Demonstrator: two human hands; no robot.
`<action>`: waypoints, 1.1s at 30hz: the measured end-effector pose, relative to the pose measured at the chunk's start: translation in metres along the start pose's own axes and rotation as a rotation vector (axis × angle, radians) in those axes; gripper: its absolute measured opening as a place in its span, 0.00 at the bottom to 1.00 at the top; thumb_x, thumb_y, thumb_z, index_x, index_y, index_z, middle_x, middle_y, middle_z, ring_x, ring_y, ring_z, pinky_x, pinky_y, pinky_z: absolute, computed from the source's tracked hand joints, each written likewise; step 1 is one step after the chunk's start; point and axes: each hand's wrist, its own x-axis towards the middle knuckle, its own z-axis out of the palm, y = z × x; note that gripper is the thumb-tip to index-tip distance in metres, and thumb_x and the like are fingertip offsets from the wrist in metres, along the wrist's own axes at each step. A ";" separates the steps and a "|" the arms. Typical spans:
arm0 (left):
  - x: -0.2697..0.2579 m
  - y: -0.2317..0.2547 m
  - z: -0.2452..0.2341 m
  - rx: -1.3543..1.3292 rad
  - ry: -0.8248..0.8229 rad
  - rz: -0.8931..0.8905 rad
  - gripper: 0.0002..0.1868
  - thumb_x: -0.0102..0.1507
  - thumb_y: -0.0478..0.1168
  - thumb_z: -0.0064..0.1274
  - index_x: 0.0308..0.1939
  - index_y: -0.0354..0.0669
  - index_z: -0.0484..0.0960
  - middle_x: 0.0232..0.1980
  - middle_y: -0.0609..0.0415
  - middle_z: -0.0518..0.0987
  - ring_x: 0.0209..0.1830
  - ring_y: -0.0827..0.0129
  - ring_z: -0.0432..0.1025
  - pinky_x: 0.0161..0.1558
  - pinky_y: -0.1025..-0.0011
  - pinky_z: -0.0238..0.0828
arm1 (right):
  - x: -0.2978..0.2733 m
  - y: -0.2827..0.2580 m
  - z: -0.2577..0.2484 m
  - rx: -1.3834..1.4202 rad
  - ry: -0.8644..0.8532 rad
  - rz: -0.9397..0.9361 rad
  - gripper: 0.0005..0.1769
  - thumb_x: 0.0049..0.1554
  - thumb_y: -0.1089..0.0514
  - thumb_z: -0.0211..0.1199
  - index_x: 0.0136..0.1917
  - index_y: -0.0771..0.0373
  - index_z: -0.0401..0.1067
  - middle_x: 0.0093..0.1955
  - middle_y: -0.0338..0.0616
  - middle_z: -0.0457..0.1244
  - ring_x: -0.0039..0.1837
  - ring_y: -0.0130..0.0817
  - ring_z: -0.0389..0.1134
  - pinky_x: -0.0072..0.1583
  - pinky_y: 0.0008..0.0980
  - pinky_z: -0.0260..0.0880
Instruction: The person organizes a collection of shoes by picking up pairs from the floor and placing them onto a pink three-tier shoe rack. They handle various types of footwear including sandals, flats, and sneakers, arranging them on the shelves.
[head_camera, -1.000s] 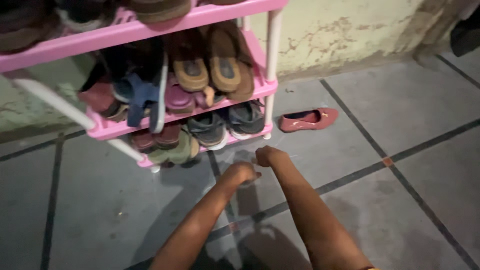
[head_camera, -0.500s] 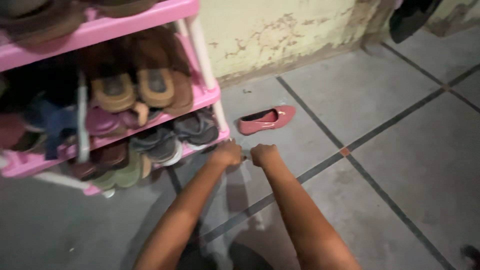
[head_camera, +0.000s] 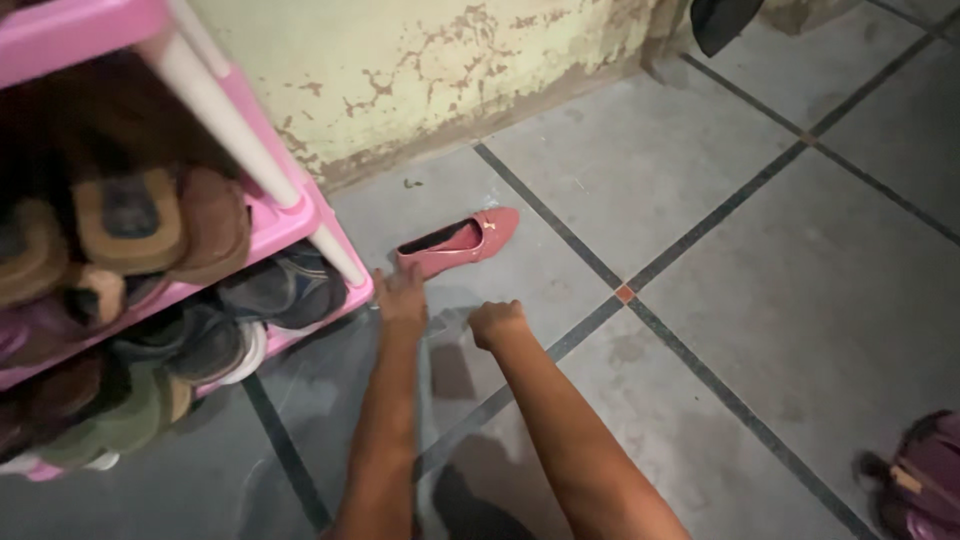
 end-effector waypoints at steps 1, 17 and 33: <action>0.003 0.001 -0.007 0.044 0.053 0.002 0.39 0.62 0.40 0.53 0.78 0.43 0.61 0.73 0.42 0.66 0.74 0.52 0.57 0.80 0.43 0.36 | -0.001 0.006 0.000 -0.006 0.002 -0.002 0.16 0.57 0.61 0.58 0.57 0.53 0.78 0.61 0.45 0.69 0.63 0.45 0.71 0.65 0.51 0.64; 0.004 0.042 -0.037 -0.048 0.149 0.134 0.15 0.59 0.47 0.57 0.45 0.44 0.85 0.49 0.52 0.82 0.60 0.56 0.67 0.74 0.44 0.44 | -0.014 0.038 -0.004 -0.026 0.041 0.039 0.13 0.57 0.60 0.59 0.53 0.52 0.80 0.58 0.44 0.71 0.60 0.45 0.73 0.63 0.50 0.66; -0.005 0.050 0.078 -2.192 0.221 -0.814 0.22 0.74 0.50 0.35 0.59 0.37 0.74 0.49 0.54 0.79 0.46 0.67 0.75 0.44 0.67 0.75 | -0.031 0.010 -0.061 -0.163 0.187 0.089 0.14 0.53 0.55 0.65 0.53 0.51 0.82 0.56 0.42 0.71 0.57 0.48 0.73 0.51 0.66 0.71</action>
